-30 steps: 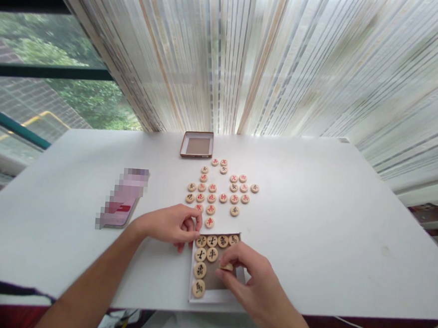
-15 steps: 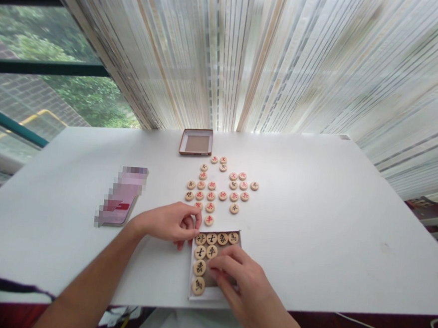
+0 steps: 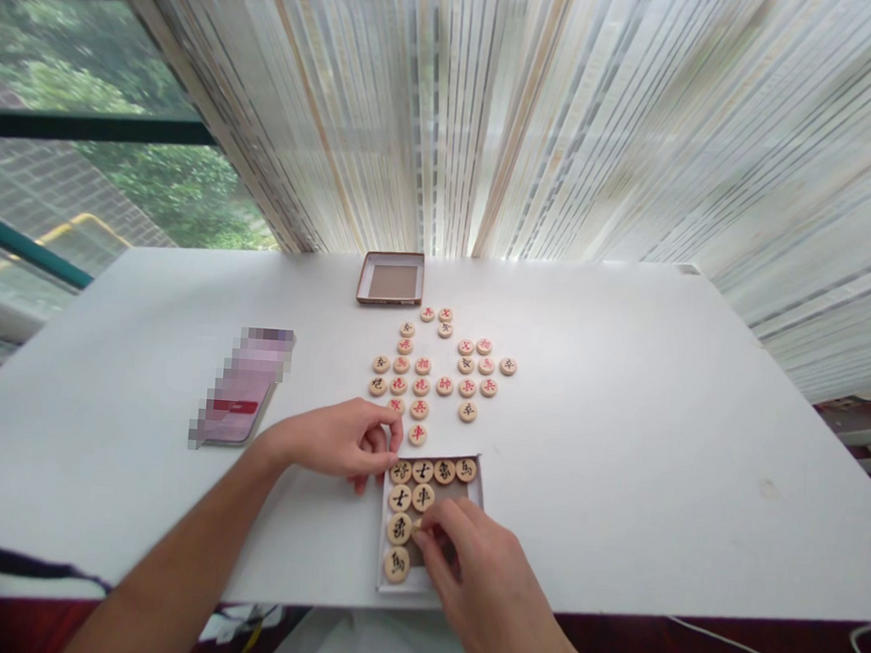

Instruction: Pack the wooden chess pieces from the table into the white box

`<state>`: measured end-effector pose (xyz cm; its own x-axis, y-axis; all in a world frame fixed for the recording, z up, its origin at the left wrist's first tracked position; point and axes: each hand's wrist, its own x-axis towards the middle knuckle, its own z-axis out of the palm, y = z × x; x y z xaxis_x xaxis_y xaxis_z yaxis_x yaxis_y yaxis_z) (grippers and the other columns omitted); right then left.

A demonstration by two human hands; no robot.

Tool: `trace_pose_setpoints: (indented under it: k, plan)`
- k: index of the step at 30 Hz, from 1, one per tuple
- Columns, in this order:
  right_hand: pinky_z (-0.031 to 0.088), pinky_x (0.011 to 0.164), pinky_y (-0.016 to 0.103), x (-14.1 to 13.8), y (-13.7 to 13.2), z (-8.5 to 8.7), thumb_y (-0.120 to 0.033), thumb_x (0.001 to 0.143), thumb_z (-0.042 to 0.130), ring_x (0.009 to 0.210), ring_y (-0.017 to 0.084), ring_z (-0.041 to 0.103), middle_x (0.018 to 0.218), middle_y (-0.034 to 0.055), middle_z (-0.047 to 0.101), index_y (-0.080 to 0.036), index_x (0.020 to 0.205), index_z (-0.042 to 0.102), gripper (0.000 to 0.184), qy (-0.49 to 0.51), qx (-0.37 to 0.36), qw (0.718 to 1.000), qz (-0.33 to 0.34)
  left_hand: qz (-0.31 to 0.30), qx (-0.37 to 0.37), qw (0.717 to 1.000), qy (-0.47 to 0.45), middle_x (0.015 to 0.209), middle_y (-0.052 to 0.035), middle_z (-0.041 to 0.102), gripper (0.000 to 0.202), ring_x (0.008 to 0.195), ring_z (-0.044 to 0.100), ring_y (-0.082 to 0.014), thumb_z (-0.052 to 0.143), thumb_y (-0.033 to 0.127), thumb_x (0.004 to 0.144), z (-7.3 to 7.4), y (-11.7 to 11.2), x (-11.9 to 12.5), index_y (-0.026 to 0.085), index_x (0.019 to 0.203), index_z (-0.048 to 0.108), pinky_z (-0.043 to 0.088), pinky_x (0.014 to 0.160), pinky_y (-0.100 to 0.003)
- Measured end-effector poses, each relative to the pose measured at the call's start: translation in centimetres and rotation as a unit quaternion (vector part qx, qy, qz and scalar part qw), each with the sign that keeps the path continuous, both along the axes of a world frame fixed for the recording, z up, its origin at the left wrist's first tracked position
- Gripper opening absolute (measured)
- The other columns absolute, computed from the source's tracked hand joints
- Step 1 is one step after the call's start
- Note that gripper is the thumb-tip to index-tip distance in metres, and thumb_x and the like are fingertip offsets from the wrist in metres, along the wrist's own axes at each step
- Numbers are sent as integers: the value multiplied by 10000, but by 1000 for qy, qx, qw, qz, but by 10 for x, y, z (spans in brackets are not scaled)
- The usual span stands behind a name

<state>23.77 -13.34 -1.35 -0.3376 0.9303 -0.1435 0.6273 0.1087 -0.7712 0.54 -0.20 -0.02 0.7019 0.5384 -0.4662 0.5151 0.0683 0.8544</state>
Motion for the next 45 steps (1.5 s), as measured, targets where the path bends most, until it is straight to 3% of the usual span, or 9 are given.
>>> trace_pose_setpoints:
  k: [15, 20, 24, 30, 45]
  plan:
    - [509, 574, 272, -5, -4, -18, -186, 1014, 493, 648, 184, 661, 779, 10, 646, -237, 871, 560, 166, -82, 164, 983, -21, 2, -1, 1000, 3, 617, 18, 711, 72, 524, 692, -153, 602, 266, 871, -1, -1, 0, 210, 873, 556, 482, 503, -196]
    - [552, 619, 273, -1, -9, -9, -143, 994, 485, 704, 183, 684, 861, 21, 651, -243, 955, 560, 130, -57, 152, 987, 3, -5, 14, 1000, 12, 612, 14, 717, 51, 529, 695, -151, 593, 247, 863, 1, -1, 1, 207, 875, 565, 488, 518, -195]
    - [576, 657, 300, 0, -11, -16, -109, 945, 521, 762, 202, 702, 926, 34, 661, -245, 976, 557, 144, -64, 161, 985, 24, -4, 15, 1000, 19, 621, 13, 722, 62, 540, 702, -153, 601, 252, 859, 1, -1, 1, 207, 872, 560, 484, 510, -190]
    - [558, 613, 274, -3, -7, -24, -112, 949, 528, 728, 188, 689, 897, 29, 657, -242, 931, 553, 134, -64, 170, 983, 19, -5, 10, 1000, 13, 608, 14, 713, 67, 535, 696, -152, 600, 255, 861, 2, 0, 1, 205, 871, 558, 490, 524, -196]
    - [580, 701, 304, -5, -10, -20, -90, 941, 555, 800, 193, 687, 962, 34, 651, -239, 953, 565, 149, -58, 116, 992, 10, -6, 15, 1000, 13, 618, 16, 713, 69, 541, 694, -156, 604, 257, 860, 4, -1, 1, 210, 870, 555, 486, 521, -202]
